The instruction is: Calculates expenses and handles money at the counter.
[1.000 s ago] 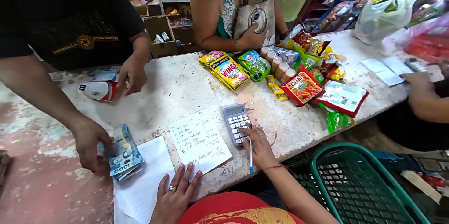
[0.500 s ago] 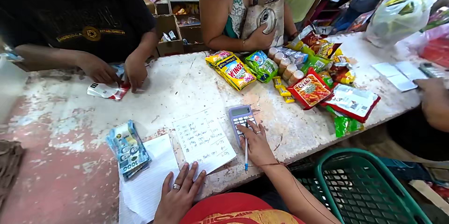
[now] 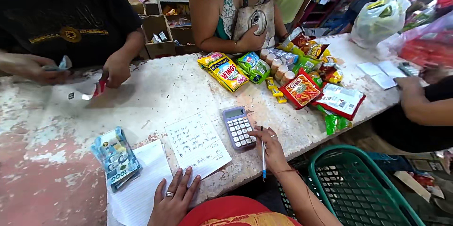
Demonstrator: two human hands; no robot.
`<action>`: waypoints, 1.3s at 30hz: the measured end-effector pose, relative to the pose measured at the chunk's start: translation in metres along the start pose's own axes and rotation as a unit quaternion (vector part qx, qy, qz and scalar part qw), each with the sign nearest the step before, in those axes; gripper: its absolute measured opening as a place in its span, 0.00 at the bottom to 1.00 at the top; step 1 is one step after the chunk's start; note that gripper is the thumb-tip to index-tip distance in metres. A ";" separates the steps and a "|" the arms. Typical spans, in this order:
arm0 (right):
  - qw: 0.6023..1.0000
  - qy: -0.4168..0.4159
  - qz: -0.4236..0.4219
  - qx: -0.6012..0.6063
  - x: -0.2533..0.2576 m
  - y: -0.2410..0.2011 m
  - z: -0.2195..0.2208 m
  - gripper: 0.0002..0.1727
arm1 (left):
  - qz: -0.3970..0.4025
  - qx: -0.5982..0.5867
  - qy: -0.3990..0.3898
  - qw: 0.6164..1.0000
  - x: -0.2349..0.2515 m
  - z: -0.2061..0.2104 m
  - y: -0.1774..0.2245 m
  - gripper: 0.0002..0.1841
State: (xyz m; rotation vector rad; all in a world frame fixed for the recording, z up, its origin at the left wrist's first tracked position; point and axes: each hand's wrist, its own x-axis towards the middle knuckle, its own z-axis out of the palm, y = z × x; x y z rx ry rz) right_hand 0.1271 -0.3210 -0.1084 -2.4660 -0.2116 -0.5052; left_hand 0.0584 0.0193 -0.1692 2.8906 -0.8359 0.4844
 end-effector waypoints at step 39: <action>0.997 0.064 0.006 -0.048 -0.027 0.025 0.017 0.17 | 0.005 -0.001 -0.024 1.000 0.001 -0.002 0.000 0.24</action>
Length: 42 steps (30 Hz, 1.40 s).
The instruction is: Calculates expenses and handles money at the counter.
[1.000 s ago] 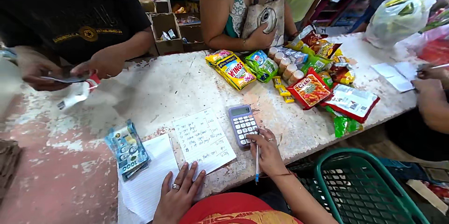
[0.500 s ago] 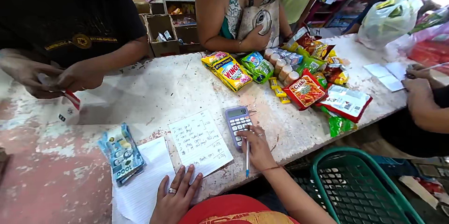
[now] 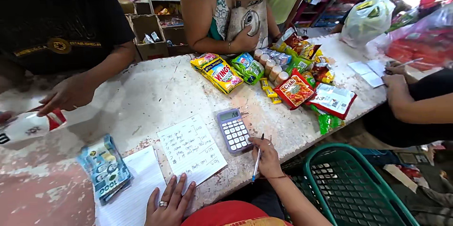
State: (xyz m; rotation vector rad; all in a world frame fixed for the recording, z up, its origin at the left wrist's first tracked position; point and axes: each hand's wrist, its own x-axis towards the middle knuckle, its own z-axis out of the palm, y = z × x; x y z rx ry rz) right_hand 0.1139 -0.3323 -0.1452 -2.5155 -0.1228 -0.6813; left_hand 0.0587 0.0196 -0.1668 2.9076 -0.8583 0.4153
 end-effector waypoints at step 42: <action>0.999 0.016 -0.027 -0.004 -0.002 0.002 0.008 0.15 | -0.013 0.011 0.036 0.999 0.000 0.007 0.002 0.24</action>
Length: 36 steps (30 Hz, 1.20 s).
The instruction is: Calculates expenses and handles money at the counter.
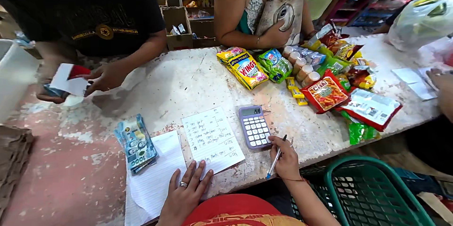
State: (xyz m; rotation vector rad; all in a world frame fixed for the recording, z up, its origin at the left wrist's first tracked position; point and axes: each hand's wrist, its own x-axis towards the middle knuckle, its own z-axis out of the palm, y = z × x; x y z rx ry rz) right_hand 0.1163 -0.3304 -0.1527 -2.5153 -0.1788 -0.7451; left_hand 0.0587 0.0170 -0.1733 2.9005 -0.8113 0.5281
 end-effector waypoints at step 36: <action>0.994 -0.113 -0.014 0.003 0.025 -0.044 -0.005 0.16 | 0.003 -0.011 -0.021 1.000 -0.001 -0.003 -0.001 0.24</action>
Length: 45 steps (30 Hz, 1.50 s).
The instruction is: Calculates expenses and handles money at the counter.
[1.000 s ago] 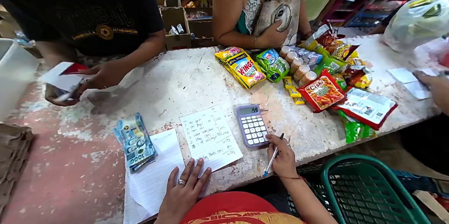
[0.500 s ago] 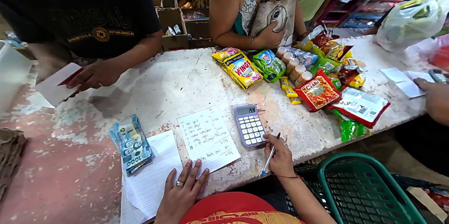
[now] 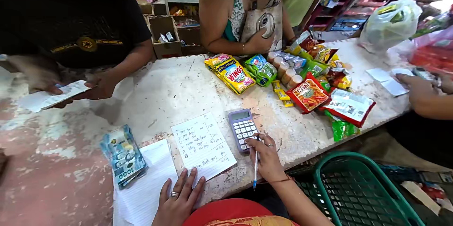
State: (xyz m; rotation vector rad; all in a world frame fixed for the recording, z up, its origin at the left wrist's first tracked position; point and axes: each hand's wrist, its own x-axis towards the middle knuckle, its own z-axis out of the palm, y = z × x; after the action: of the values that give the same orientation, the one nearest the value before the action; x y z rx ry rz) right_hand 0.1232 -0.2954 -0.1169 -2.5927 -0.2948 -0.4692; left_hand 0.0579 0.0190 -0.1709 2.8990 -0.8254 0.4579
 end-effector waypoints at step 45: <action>0.999 0.005 0.039 -0.008 0.015 -0.004 0.006 0.15 | 0.001 0.011 0.010 1.000 0.001 0.002 0.001 0.24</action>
State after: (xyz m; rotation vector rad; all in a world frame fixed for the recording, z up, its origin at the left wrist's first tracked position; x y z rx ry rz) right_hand 0.1375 -0.2872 -0.1139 -2.6058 -0.1857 -0.4581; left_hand 0.0586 0.0179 -0.1722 2.9093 -0.8267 0.4995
